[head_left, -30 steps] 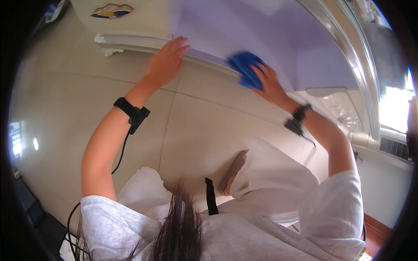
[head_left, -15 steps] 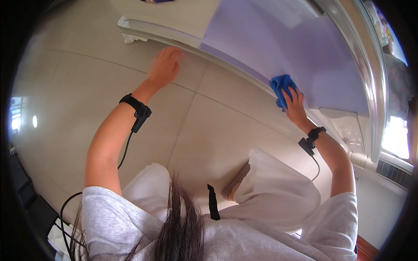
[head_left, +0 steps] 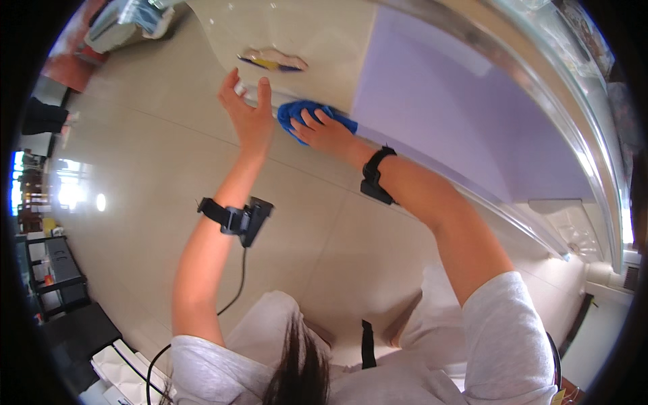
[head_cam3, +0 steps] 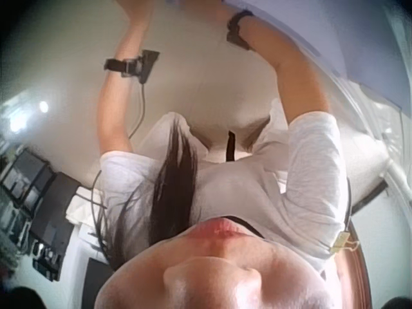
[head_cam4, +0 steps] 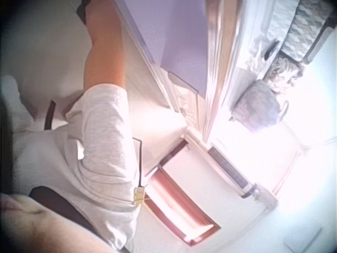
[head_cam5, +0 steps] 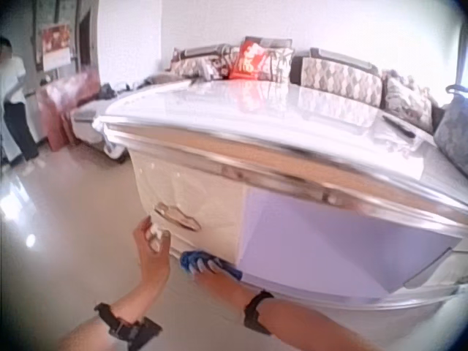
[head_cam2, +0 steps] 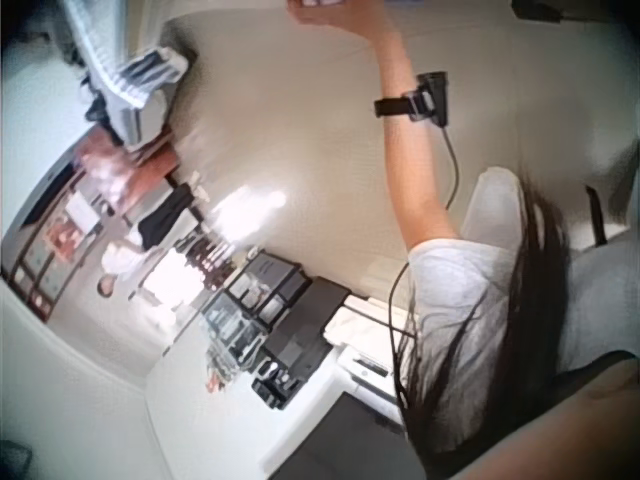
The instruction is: The person wipes the exterior and interior surfaces of a low white cabinet with a blue cloth, including the underside and edges.
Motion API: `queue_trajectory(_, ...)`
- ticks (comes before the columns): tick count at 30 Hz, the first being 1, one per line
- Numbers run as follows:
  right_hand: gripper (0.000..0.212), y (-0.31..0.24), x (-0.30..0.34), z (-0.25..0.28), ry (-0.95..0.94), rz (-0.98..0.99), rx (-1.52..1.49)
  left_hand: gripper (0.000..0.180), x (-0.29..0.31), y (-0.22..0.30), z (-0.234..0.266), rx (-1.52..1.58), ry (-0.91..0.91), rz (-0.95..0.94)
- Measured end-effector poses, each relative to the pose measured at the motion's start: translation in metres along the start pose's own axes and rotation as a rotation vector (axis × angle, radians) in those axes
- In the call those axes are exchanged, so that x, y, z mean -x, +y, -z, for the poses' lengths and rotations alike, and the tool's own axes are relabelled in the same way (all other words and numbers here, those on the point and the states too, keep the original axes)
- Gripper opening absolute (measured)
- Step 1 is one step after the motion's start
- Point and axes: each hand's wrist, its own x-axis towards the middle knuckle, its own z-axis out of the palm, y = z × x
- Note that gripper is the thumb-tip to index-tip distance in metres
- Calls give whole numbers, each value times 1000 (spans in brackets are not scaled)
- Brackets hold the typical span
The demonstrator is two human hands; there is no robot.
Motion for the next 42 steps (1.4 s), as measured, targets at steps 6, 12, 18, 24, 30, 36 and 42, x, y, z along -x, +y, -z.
queue_trajectory(6,46,28,20,27,-64,30,-259,78,-37,51,-17,356,-102,600)
queue_trajectory(12,67,72,146,106,-357,-58,-541,60,-28,37,-33,100,33,602)
queue_trajectory(18,74,85,214,143,-561,-126,-427,51,-29,25,-25,54,-24,534)
queue_trajectory(24,81,94,185,132,-565,-203,-567,39,-23,25,35,257,-298,460)
queue_trajectory(30,80,75,129,109,-443,-251,-610,33,-33,-3,103,196,-393,381)
queue_trajectory(36,76,64,116,101,-405,-298,-582,32,-50,-29,142,28,-327,246)
queue_trajectory(42,73,59,119,98,-398,-342,-564,31,-63,-66,169,536,-169,858)
